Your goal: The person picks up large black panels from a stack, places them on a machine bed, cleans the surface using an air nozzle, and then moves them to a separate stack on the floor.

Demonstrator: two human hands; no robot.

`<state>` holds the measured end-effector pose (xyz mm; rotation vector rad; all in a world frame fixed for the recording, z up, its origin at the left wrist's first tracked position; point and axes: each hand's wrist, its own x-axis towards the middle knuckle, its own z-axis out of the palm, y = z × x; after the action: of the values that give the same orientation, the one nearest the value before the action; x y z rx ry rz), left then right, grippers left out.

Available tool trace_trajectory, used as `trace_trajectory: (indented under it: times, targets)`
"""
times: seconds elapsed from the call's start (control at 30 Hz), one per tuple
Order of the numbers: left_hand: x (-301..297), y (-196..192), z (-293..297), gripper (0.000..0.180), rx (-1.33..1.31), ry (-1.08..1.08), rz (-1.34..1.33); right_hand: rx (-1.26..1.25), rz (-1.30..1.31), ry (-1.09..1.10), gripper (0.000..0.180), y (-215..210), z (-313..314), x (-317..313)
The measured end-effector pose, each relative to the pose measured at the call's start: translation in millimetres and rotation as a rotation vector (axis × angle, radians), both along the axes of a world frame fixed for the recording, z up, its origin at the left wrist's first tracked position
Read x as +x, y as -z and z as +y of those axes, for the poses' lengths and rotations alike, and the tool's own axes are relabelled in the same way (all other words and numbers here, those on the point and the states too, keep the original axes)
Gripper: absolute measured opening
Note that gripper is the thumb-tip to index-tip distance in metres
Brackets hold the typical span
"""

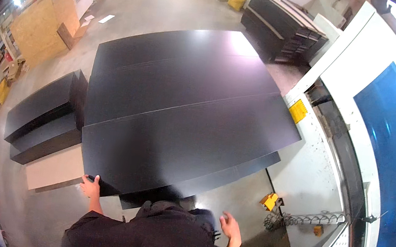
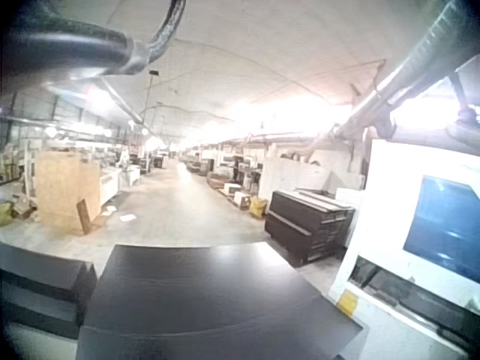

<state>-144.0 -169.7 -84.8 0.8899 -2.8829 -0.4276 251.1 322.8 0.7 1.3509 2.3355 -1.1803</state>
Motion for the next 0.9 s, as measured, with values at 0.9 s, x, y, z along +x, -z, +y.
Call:
trace_trajectory:
  times: [0.9]
  targets:
    - [180.2, 1.3, 32.4, 0.062, 0.179, -0.191, 0.083, -0.832, 0.409, 0.715, 0.056, 151.1, 248.1, -96.2]
